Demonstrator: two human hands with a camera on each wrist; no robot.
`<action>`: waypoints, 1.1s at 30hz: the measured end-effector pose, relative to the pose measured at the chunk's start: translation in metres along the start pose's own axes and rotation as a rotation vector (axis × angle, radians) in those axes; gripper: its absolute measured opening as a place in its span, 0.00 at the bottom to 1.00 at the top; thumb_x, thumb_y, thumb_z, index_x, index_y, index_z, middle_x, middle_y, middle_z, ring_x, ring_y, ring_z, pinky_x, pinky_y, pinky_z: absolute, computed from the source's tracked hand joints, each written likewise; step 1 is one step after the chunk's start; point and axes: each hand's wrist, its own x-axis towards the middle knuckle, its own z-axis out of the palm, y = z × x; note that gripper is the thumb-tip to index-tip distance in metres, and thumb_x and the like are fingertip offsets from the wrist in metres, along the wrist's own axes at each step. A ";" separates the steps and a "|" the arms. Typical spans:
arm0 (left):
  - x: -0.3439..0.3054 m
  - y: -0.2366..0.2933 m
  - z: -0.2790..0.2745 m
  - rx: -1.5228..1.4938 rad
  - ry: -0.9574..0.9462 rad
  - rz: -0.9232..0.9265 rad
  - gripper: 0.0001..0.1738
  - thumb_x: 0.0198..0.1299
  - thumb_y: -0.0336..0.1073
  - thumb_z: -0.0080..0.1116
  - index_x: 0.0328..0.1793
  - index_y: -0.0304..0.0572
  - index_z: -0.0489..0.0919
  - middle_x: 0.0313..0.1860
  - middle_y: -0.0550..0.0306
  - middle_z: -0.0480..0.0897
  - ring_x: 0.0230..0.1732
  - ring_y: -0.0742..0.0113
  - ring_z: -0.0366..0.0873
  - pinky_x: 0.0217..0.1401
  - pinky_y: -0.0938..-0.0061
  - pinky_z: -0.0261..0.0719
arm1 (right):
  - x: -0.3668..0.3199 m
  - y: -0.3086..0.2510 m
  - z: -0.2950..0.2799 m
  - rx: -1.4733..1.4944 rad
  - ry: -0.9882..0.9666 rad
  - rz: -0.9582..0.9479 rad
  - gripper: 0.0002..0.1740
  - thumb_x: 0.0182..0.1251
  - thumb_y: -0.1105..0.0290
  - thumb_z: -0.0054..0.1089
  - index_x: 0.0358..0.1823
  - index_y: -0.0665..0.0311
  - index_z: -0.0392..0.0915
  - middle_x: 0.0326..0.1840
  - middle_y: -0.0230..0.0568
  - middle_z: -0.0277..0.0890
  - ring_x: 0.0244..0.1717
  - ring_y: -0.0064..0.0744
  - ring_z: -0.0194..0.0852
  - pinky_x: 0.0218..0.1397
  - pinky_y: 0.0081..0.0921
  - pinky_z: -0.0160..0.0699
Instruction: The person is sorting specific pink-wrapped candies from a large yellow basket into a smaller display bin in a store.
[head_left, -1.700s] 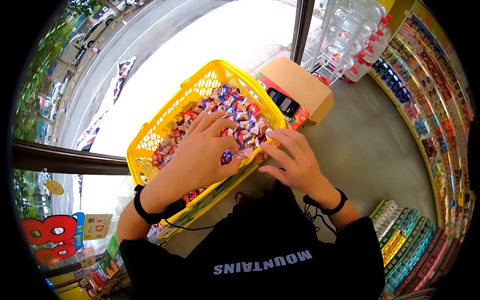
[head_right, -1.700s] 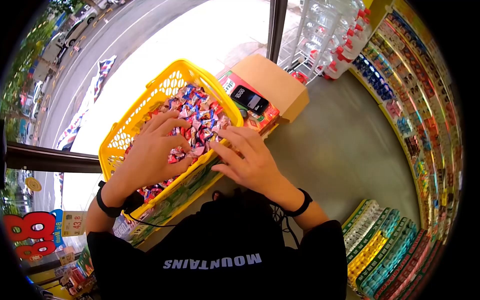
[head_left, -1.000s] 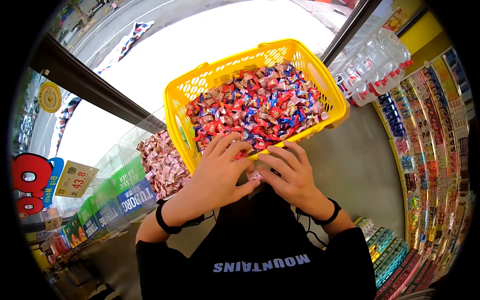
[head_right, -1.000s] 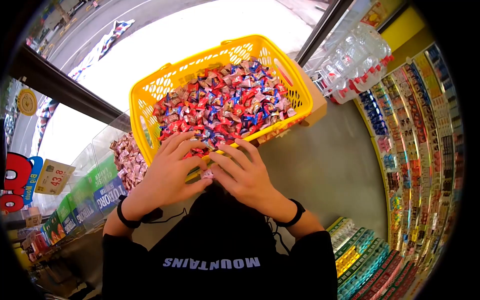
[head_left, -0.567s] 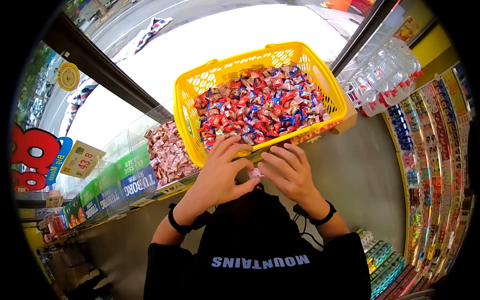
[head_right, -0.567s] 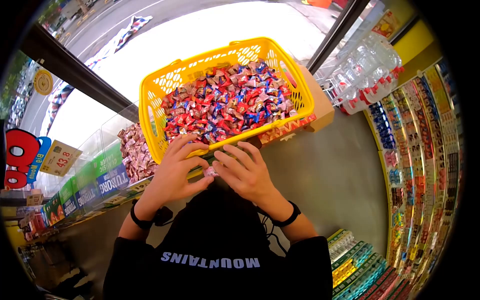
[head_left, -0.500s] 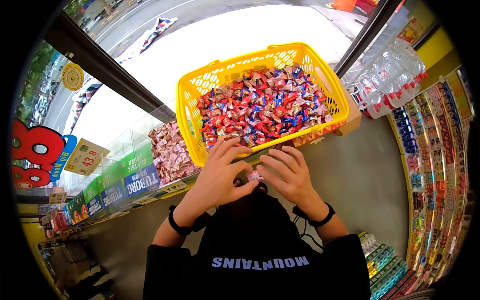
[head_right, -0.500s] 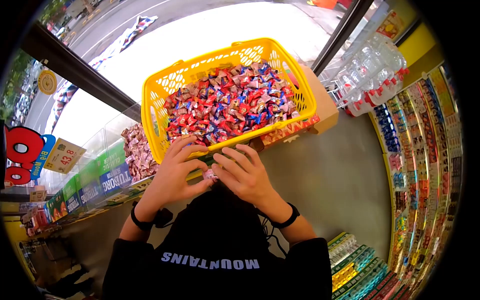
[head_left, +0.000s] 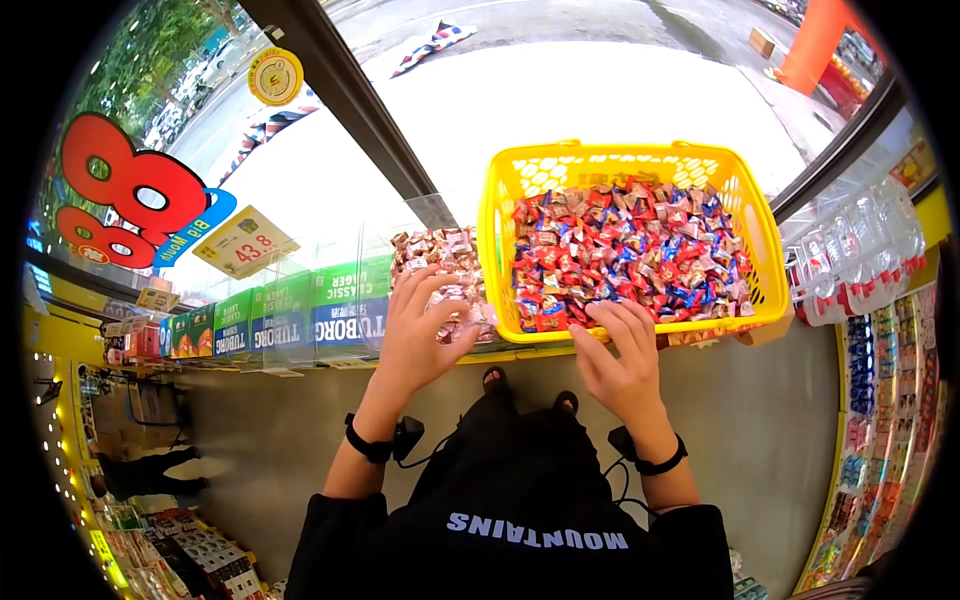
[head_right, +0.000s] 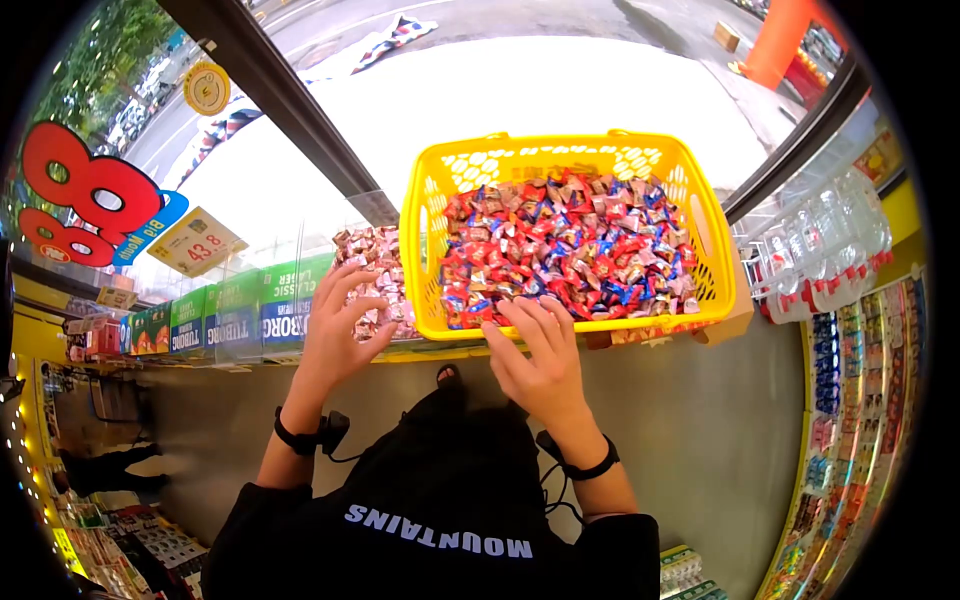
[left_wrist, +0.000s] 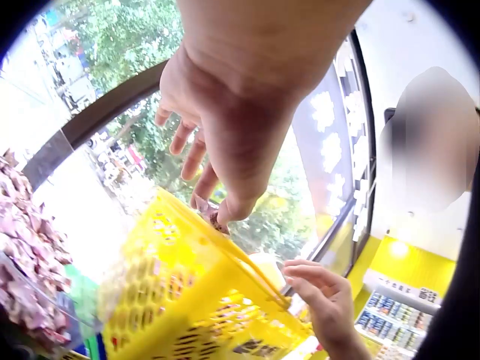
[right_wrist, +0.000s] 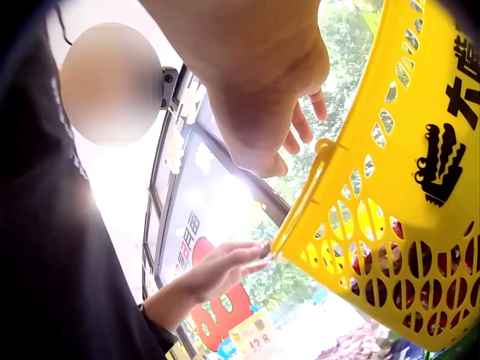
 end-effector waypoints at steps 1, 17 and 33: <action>-0.007 -0.021 0.007 0.041 0.015 -0.031 0.13 0.56 0.40 0.81 0.43 0.48 0.88 0.66 0.54 0.84 0.78 0.43 0.74 0.87 0.40 0.64 | 0.006 0.001 0.006 -0.026 0.006 0.002 0.19 0.58 0.77 0.74 0.54 0.60 0.90 0.66 0.45 0.84 0.68 0.49 0.81 0.76 0.56 0.75; -0.025 -0.200 0.032 0.161 0.047 -0.176 0.15 0.65 0.42 0.77 0.55 0.50 0.92 0.74 0.51 0.82 0.83 0.41 0.70 0.90 0.37 0.57 | 0.041 -0.013 0.054 -0.278 0.015 0.304 0.15 0.58 0.78 0.72 0.48 0.59 0.91 0.58 0.40 0.87 0.63 0.50 0.82 0.71 0.50 0.77; 0.000 -0.129 0.019 -0.077 -0.005 -0.040 0.16 0.63 0.37 0.75 0.57 0.50 0.90 0.72 0.51 0.81 0.82 0.42 0.70 0.89 0.38 0.59 | 0.039 -0.019 0.050 -0.252 -0.011 0.363 0.14 0.58 0.77 0.75 0.47 0.59 0.90 0.56 0.38 0.87 0.59 0.47 0.83 0.67 0.48 0.79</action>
